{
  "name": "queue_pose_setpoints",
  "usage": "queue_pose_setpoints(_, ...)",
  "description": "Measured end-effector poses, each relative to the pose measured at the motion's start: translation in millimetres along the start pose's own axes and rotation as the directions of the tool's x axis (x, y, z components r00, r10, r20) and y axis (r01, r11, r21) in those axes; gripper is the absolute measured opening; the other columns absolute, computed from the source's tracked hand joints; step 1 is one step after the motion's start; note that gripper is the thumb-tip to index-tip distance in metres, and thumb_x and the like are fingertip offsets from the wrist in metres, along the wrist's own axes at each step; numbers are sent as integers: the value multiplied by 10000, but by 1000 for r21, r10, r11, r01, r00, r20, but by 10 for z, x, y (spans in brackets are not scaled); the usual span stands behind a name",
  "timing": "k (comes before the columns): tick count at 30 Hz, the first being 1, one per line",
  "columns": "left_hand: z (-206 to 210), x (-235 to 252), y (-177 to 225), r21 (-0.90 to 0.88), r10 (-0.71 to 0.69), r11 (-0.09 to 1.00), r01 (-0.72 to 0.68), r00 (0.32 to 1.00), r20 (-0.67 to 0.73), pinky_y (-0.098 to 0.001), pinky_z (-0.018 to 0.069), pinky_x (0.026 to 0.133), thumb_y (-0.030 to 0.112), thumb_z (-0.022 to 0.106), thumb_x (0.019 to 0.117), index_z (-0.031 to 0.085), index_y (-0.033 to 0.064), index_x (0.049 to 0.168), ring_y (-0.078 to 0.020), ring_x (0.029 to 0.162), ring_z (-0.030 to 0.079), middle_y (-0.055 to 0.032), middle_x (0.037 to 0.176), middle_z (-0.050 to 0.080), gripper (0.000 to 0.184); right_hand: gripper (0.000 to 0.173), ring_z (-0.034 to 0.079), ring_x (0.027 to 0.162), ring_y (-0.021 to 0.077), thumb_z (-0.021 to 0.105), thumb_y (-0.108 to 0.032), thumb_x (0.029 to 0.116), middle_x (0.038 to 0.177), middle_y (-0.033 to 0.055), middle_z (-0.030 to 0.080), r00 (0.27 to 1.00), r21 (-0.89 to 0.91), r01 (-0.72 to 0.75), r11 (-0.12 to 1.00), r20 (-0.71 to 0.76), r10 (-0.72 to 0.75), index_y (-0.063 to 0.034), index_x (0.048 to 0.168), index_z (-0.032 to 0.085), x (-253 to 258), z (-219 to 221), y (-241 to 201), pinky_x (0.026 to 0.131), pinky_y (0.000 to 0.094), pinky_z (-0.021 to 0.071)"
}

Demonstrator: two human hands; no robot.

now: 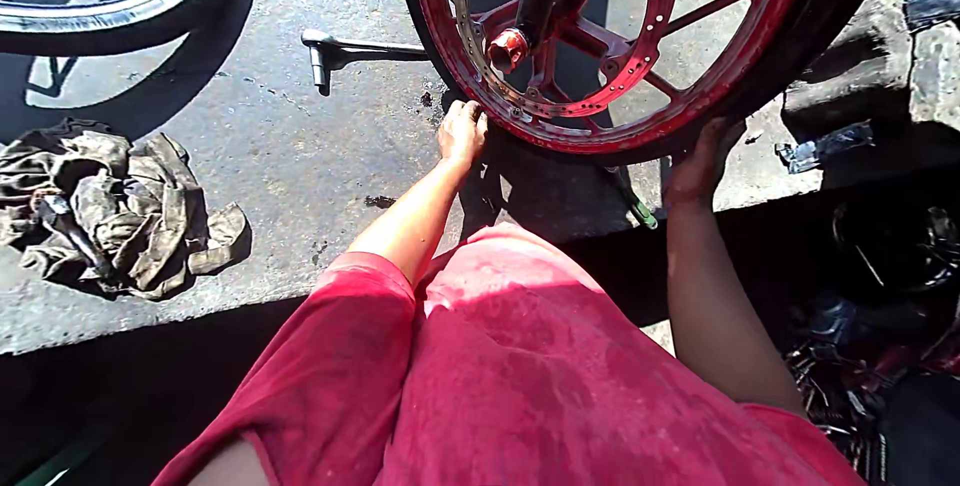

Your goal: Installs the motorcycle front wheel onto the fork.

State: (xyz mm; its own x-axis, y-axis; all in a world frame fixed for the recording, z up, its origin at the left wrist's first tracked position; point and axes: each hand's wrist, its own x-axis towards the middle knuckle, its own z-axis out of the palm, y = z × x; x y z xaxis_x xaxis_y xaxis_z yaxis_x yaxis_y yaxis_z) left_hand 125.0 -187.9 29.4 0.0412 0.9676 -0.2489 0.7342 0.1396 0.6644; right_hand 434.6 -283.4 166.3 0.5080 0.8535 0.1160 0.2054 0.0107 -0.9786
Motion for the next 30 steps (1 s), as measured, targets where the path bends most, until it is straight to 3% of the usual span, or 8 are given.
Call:
queue_pose_setpoints(4, 190, 154, 42, 153, 426, 891, -428, 904, 42, -516, 449, 1062, 309, 561, 1024, 722, 193, 1268, -371, 1229, 591, -173, 1268, 666, 315, 631, 558, 1325, 224, 464, -374, 1097, 1537, 106, 448, 981, 110, -173, 979, -72, 181, -148, 1611, 177, -301, 151, 246, 1040, 424, 545)
queue_pose_setpoints(8, 128, 287, 293, 108, 359, 918, -381, 916, 180, -568, 494, 1005, 309, 535, 1044, 748, 178, 1203, -355, 1148, 665, -136, 1184, 728, 296, 600, 640, 1213, 242, 435, -390, 1108, 1499, 131, 487, 930, -8, -354, 935, -110, 351, -181, 1610, 182, -488, 227, 390, 972, 416, 580)
queue_pose_setpoints(12, 196, 409, 274, 132, 371, 908, -397, 910, 184, -585, 475, 1028, 341, 516, 1045, 745, 126, 1175, -353, 1165, 665, -153, 1194, 724, 340, 466, 678, 943, 246, 450, -296, 1114, 1217, 216, 595, 860, -386, -477, 790, -18, 510, 7, 1465, 402, -846, 434, 372, 823, 398, 588)
queue_pose_setpoints(15, 355, 495, 185, 168, 491, 849, -501, 866, 100, -519, 376, 1146, 270, 526, 1026, 719, 70, 1212, -341, 1271, 599, -167, 1289, 683, 334, 360, 671, 1109, 228, 557, -241, 1057, 1214, 180, 686, 760, -681, -206, 703, 341, 554, 19, 1298, 623, -1084, 612, 532, 1013, 403, 524)
queue_pose_setpoints(17, 363, 535, 174, 182, 546, 813, -553, 833, 94, -507, 350, 1162, 222, 525, 1020, 700, 30, 1221, -360, 1287, 581, -194, 1301, 666, 328, 381, 596, 1300, 246, 523, -255, 1064, 1377, 157, 637, 600, -733, 42, 679, 562, 569, -62, 1377, 625, -1131, 754, 615, 1136, 417, 446)
queue_pose_setpoints(20, 333, 450, 190, 126, 511, 846, -519, 855, 89, -501, 392, 1136, 179, 536, 1007, 710, 11, 1164, -374, 1234, 612, -215, 1230, 686, 287, 403, 592, 1307, 259, 535, -338, 1056, 1405, 114, 620, 472, -683, 333, 650, 718, 512, -168, 1410, 627, -1179, 960, 886, 1126, 441, 460)
queue_pose_setpoints(25, -13, 281, 125, 69, 323, 940, -335, 936, 143, -514, 447, 1086, 240, 501, 1059, 690, 13, 1207, -367, 1230, 604, -205, 1223, 670, 330, 425, 566, 1337, 329, 529, -326, 1056, 1404, 182, 612, 311, -615, 518, 595, 783, 539, -86, 1396, 613, -1159, 1333, 1185, 1133, 511, 437)
queue_pose_setpoints(30, -526, -475, -555, -21, 259, 966, -259, 966, 1, -497, 464, 1077, 247, 492, 1079, 695, 6, 1184, -321, 1191, 635, -174, 1210, 687, 332, 349, 597, 1269, 378, 550, -243, 1043, 1304, 242, 645, 349, -619, 544, 566, 780, 519, -11, 1278, 664, -1224, 1589, 1326, 1092, 532, 454)
